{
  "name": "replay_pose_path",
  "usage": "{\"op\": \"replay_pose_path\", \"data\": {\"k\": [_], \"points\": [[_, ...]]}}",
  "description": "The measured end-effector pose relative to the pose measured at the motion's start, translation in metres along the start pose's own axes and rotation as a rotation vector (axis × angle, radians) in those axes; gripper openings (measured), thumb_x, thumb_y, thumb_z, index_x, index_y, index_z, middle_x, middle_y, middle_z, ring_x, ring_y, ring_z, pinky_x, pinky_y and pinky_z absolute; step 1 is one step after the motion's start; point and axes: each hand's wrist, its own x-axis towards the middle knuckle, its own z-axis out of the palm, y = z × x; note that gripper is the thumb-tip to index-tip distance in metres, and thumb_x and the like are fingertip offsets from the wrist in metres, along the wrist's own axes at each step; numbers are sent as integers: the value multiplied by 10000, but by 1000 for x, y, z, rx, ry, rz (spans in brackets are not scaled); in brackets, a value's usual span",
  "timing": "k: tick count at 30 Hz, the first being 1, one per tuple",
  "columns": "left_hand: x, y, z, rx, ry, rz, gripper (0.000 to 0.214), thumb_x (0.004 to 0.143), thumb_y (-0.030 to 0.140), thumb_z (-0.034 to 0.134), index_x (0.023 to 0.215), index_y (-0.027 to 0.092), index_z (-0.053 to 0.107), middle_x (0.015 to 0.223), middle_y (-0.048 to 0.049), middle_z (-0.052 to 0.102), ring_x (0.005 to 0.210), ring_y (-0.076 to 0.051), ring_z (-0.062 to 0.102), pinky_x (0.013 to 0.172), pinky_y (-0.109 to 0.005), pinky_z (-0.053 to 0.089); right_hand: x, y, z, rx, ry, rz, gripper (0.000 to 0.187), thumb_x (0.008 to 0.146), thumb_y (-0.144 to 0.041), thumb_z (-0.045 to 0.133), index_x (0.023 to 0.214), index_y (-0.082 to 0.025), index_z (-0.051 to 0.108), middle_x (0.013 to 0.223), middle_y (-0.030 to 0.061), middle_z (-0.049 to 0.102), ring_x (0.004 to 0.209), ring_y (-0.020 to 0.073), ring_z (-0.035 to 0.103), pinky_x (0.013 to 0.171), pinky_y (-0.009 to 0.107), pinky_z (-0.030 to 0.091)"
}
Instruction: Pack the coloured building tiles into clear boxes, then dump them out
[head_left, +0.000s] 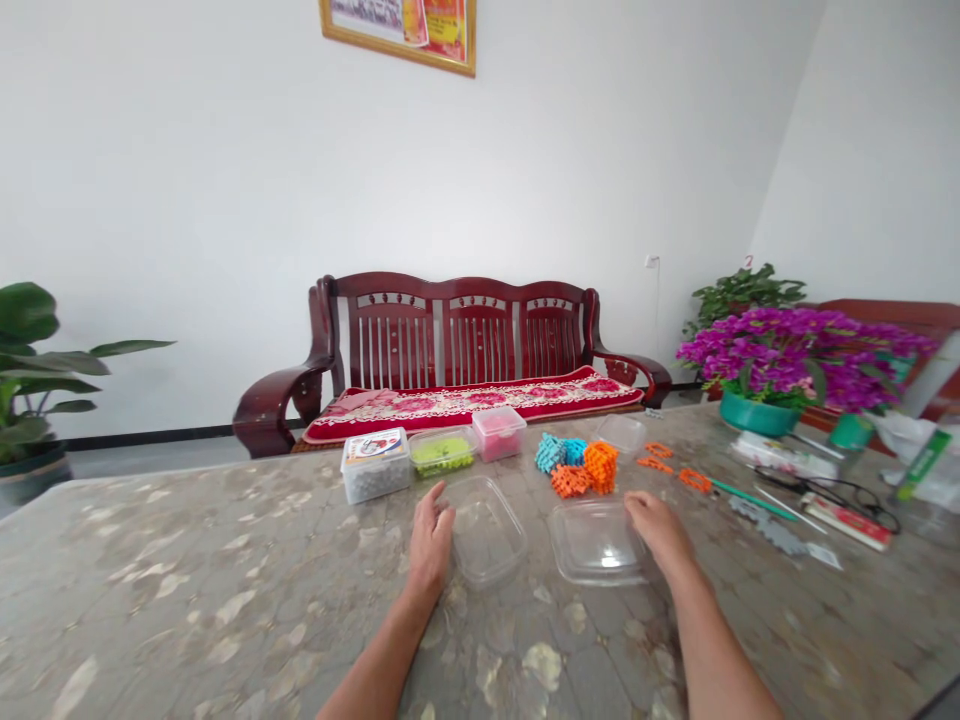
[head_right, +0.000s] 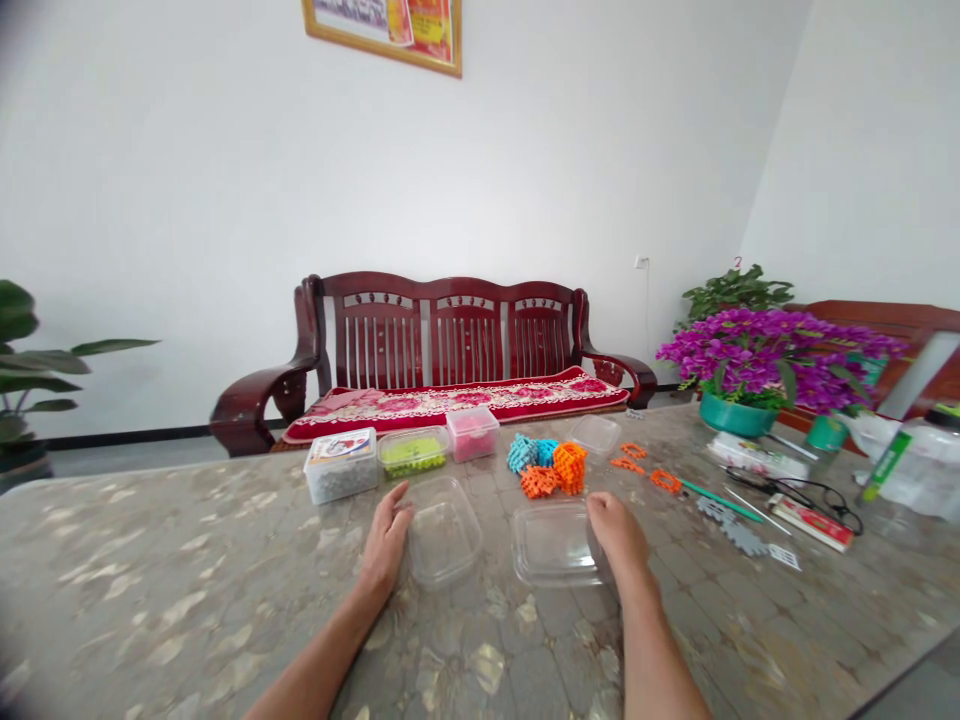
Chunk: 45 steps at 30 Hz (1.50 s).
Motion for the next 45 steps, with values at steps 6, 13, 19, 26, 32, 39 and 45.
{"op": "replay_pose_path", "data": {"k": [6, 13, 19, 26, 32, 39, 45], "points": [[-1, 9, 0, 111, -15, 35, 423, 821, 382, 445, 1123, 148, 626, 1182, -142, 641, 1131, -299, 587, 1029, -474, 423, -21, -35, -7, -363, 60, -231, 337, 899, -338, 424, 1017, -248, 727, 1020, 99, 732, 896, 248, 648, 742, 339, 422], [-1, 11, -3, -14, -108, 79, 554, 726, 261, 467, 1264, 174, 568, 1315, -122, 582, 1207, -274, 546, 1025, -426, 421, -81, -82, 33, -271, -343, -666, 298, 809, -355, 626, 1069, -230, 697, 1103, 70, 687, 1076, 252, 554, 924, 349, 364], [-1, 14, -2, -13, -179, 54, 560, 706, 269, 442, 1226, 129, 593, 1130, -129, 677, 1078, -276, 623, 961, -420, 459, -73, -70, 32, -422, -365, -602, 371, 711, 10, 496, 918, -213, 708, 1018, 63, 696, 1037, 238, 564, 869, 344, 366], [1, 17, 1, 210, -25, 61, 439, 751, 214, 404, 1107, 159, 657, 1087, -102, 682, 1042, -257, 617, 971, -404, 450, -79, -85, 34, 117, -465, -527, 277, 851, -277, 561, 1100, -223, 672, 1126, 58, 686, 1026, 218, 599, 907, 339, 433], [-3, 20, 3, 266, 53, 72, 376, 771, 195, 426, 1064, 190, 660, 1096, -99, 634, 1073, -261, 588, 991, -398, 422, -101, -92, 46, 340, -667, -496, 670, 747, -339, 671, 1385, -239, 494, 1387, 75, 551, 1083, 221, 605, 912, 344, 483], [-4, 21, 4, 218, 21, 80, 193, 824, 316, 444, 805, 241, 621, 833, -31, 666, 867, -250, 621, 834, -361, 469, -80, -76, 70, 391, -278, -347, 408, 751, -279, 561, 1135, -206, 679, 1087, 99, 727, 895, 231, 690, 854, 371, 542], [-1, 22, 2, 134, -49, 51, 216, 802, 382, 449, 686, 239, 561, 697, -9, 620, 763, -235, 596, 758, -332, 469, -65, -70, 70, 493, -198, -341, 314, 771, -410, 575, 928, -187, 730, 924, 112, 758, 851, 258, 704, 799, 383, 557]]}}
